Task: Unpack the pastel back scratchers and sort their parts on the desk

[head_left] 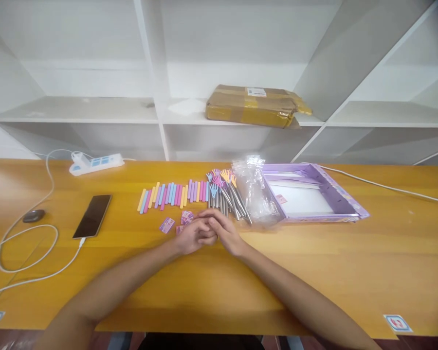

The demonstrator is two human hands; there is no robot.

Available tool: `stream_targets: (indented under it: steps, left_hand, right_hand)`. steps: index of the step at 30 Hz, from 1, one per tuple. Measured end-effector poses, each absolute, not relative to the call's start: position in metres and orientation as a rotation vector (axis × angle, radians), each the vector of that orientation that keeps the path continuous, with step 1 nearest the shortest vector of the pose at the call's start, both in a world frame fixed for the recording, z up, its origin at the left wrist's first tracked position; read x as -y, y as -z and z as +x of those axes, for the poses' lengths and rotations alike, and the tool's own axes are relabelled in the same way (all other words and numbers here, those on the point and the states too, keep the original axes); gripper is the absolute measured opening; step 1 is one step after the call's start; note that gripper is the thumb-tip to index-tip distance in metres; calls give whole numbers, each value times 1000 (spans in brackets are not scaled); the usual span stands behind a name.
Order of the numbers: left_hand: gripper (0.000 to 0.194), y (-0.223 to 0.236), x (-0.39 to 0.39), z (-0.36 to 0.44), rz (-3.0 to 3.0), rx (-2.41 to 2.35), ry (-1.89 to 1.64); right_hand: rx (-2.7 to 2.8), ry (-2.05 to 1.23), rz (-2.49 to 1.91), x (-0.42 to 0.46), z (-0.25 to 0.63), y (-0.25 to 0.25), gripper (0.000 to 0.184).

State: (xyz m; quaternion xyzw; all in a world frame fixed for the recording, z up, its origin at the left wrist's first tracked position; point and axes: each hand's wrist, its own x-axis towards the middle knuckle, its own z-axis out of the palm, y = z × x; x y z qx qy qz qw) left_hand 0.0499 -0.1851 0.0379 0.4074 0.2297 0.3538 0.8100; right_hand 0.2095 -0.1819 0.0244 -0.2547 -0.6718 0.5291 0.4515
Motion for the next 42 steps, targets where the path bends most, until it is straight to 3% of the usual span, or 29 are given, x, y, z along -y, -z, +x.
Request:
stream_targets:
  steps: [6,15,23,34,39,42]
  left_hand:
    - [40,-1,182,25,933,-483,-707]
    - [55,10,193,8,1399,-465,-568]
    - [36,6,192,9,1502,-418,-546]
    - [56,1,198,13,1356,-616,-504]
    - [63,-32,159,-14,1400,-1113,-908]
    - [54,-59,112,-65,1546,-1388,-1056]
  right_hand:
    - [1730,-860,-733,191,213,16,24]
    - [1861,-832,-699,204,220,16,46]
    - [1974,-816,-649,198,228,11,35]
    - [2065,-552,-763,191,226,16,20]
    - [2115,-325,-962,146,258,-5,16]
    - [2102,-177,-1404,112,281,-23,11]
